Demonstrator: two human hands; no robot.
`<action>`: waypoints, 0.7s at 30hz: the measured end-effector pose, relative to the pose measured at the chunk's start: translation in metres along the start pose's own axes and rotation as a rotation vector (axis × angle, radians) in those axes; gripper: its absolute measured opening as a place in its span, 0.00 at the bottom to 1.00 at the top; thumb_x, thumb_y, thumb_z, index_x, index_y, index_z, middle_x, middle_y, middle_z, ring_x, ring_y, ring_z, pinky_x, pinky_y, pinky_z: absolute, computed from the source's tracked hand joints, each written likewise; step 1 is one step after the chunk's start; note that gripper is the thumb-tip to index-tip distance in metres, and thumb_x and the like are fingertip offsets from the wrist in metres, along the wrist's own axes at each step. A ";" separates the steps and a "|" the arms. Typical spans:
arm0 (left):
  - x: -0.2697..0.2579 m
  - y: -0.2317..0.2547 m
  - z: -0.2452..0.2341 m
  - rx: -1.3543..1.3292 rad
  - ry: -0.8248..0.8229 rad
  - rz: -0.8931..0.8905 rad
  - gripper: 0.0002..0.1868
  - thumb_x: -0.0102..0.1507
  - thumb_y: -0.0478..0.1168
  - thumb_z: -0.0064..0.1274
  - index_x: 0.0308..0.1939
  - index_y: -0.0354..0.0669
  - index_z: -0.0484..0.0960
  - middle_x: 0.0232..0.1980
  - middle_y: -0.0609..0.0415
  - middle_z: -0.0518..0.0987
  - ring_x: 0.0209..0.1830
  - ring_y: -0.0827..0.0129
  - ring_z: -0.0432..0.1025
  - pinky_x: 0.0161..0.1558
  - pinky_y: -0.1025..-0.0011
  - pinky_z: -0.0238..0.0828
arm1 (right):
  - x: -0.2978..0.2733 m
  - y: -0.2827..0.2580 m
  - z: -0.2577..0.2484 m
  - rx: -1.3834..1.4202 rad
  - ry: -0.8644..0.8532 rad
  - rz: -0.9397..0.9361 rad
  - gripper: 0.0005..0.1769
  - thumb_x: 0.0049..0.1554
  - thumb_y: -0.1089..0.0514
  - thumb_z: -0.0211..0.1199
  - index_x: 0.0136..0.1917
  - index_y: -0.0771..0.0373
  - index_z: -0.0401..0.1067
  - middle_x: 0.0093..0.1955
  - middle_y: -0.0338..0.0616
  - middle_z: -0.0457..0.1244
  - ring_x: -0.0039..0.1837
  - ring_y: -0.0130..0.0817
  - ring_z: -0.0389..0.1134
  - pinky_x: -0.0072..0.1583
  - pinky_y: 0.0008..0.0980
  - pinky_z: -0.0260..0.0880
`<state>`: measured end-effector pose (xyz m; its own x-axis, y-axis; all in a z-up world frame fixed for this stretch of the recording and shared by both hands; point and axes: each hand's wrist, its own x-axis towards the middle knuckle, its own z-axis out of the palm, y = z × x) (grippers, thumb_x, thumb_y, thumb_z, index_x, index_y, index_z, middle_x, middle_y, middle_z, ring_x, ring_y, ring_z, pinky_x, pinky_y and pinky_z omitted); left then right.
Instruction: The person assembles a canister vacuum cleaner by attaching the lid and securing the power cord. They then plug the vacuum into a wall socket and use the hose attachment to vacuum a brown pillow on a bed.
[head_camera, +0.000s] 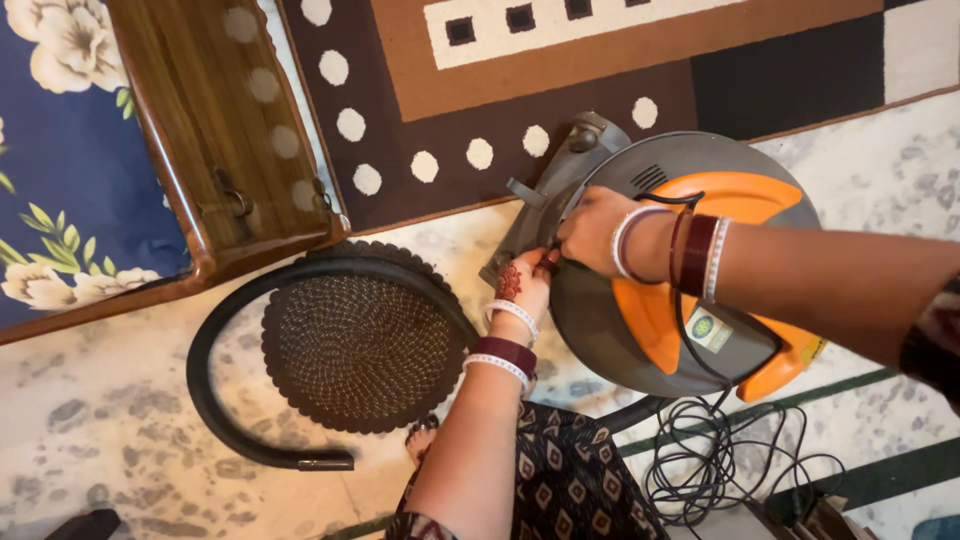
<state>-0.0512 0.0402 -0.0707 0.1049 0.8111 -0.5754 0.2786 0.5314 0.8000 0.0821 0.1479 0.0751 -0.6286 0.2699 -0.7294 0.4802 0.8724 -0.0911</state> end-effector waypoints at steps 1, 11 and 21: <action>-0.004 0.006 0.000 0.013 0.005 -0.001 0.13 0.67 0.43 0.52 0.49 0.37 0.84 0.42 0.40 0.84 0.44 0.52 0.79 0.49 0.62 0.72 | -0.003 -0.004 -0.004 0.043 -0.025 0.019 0.13 0.52 0.55 0.63 0.51 0.49 0.79 0.59 0.31 0.66 0.68 0.33 0.64 0.68 0.43 0.60; -0.027 -0.018 0.046 0.188 0.184 0.235 0.19 0.62 0.39 0.56 0.55 0.32 0.79 0.56 0.37 0.77 0.57 0.42 0.71 0.58 0.57 0.68 | -0.094 -0.020 0.023 0.594 0.825 0.327 0.19 0.52 0.62 0.59 0.56 0.53 0.78 0.76 0.47 0.59 0.68 0.47 0.60 0.70 0.52 0.59; 0.021 -0.054 0.044 -0.407 0.042 -0.201 0.15 0.58 0.42 0.61 0.49 0.47 0.82 0.34 0.67 0.80 0.26 0.78 0.64 0.27 0.75 0.58 | -0.076 -0.114 0.114 0.823 1.082 1.343 0.35 0.67 0.44 0.51 0.82 0.60 0.54 0.86 0.57 0.43 0.86 0.57 0.42 0.78 0.69 0.31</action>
